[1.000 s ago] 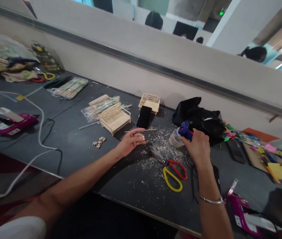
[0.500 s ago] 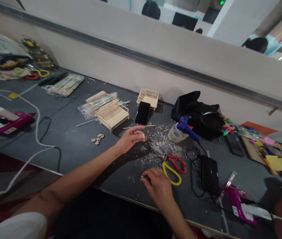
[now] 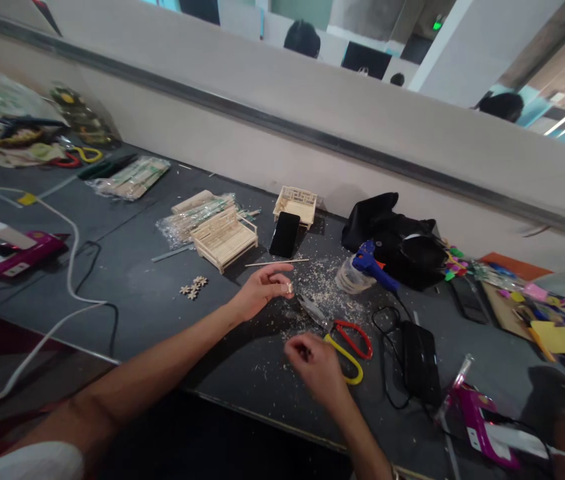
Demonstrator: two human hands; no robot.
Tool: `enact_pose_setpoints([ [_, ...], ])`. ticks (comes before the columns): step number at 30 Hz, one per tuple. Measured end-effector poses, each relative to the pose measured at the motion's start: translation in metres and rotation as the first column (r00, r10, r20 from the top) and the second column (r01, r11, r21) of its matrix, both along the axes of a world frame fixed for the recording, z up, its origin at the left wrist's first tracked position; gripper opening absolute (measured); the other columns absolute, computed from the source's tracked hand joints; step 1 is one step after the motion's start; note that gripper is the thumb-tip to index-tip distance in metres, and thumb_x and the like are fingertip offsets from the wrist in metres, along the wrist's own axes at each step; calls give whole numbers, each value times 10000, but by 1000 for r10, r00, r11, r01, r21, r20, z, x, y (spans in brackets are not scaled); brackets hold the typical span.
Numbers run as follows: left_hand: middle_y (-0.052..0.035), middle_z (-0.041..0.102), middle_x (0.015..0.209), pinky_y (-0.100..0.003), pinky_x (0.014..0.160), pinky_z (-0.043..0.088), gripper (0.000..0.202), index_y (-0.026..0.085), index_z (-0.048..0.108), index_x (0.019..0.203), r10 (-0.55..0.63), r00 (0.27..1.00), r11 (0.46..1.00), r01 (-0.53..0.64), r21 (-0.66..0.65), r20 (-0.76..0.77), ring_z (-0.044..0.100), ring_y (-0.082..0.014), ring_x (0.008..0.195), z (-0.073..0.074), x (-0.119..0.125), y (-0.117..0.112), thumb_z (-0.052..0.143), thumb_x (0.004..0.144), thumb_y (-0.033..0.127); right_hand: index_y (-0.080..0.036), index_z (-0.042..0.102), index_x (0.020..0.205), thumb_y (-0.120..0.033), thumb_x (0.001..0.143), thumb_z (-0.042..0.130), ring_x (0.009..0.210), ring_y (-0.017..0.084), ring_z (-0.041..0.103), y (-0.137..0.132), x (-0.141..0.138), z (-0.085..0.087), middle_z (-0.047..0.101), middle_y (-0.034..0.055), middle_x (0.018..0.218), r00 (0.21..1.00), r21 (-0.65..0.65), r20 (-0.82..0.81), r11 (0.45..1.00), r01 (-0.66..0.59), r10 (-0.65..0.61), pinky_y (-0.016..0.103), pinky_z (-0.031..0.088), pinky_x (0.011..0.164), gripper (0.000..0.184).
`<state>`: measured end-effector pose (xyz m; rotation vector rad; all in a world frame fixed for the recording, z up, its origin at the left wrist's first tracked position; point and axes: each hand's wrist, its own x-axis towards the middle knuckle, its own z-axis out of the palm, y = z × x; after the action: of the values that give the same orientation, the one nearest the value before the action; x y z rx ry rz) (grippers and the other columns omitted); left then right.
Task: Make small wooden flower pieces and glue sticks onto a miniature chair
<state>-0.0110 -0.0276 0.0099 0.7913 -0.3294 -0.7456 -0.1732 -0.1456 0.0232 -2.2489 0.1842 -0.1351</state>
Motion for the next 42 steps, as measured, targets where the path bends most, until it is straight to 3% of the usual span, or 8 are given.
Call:
enact_pose_setpoints([
  [2, 24, 698, 678, -282, 687, 521, 464, 160, 689, 1008, -24, 999, 1000, 23, 9, 37, 654, -128, 606, 1, -2, 0, 867, 580, 188, -224, 726, 734, -383, 776, 639, 570, 150, 598, -7, 13, 10, 712, 18, 694, 988, 190, 17, 970, 149, -155, 247, 458, 536, 186],
  [6, 26, 698, 696, -251, 661, 514, 484, 167, 672, 1036, -60, 995, 998, 57, 40, 79, 662, -121, 626, 2, -3, 1, 863, 592, 187, -209, 755, 774, -444, 691, 726, 478, 109, 486, -14, 38, 16, 656, -3, 600, 923, 473, 33, 819, 323, -384, 238, 398, 468, 251],
  [9, 25, 700, 701, -243, 656, 513, 500, 167, 659, 1051, -75, 993, 996, 70, 57, 93, 661, -118, 636, 1, -3, 2, 863, 596, 191, -202, 755, 747, -438, 644, 761, 487, 102, 479, -11, 49, 13, 651, -4, 597, 901, 566, 29, 750, 342, -433, 232, 382, 468, 257],
  [12, 23, 702, 707, -241, 663, 510, 511, 164, 651, 1064, -90, 990, 994, 82, 73, 108, 655, -110, 630, 0, -3, 2, 864, 601, 195, -199, 754, 720, -427, 623, 770, 490, 101, 470, -8, 52, 10, 644, -6, 584, 892, 598, 23, 721, 350, -451, 232, 374, 468, 249],
  [31, 22, 684, 719, -259, 691, 491, 559, 168, 628, 1103, -116, 981, 987, 95, 132, 156, 636, -116, 637, -2, -6, 3, 874, 607, 247, -201, 745, 688, -432, 658, 712, 556, 145, 535, -2, 52, 7, 664, 0, 589, 890, 482, 38, 789, 382, -454, 271, 440, 560, 235],
  [37, 18, 681, 731, -269, 716, 491, 551, 174, 629, 1114, -107, 976, 986, 80, 145, 190, 635, -121, 666, -2, -6, 3, 863, 621, 245, -195, 735, 689, -456, 700, 679, 553, 150, 537, -3, 51, 6, 655, 3, 586, 898, 401, 71, 837, 373, -434, 269, 434, 547, 267],
  [42, 15, 681, 736, -262, 706, 492, 550, 172, 629, 1113, -96, 976, 988, 68, 141, 197, 630, -117, 663, -3, -6, 3, 864, 623, 257, -200, 730, 676, -439, 691, 691, 566, 157, 562, -3, 51, 5, 682, 9, 609, 891, 402, 89, 835, 376, -444, 274, 458, 570, 243],
])
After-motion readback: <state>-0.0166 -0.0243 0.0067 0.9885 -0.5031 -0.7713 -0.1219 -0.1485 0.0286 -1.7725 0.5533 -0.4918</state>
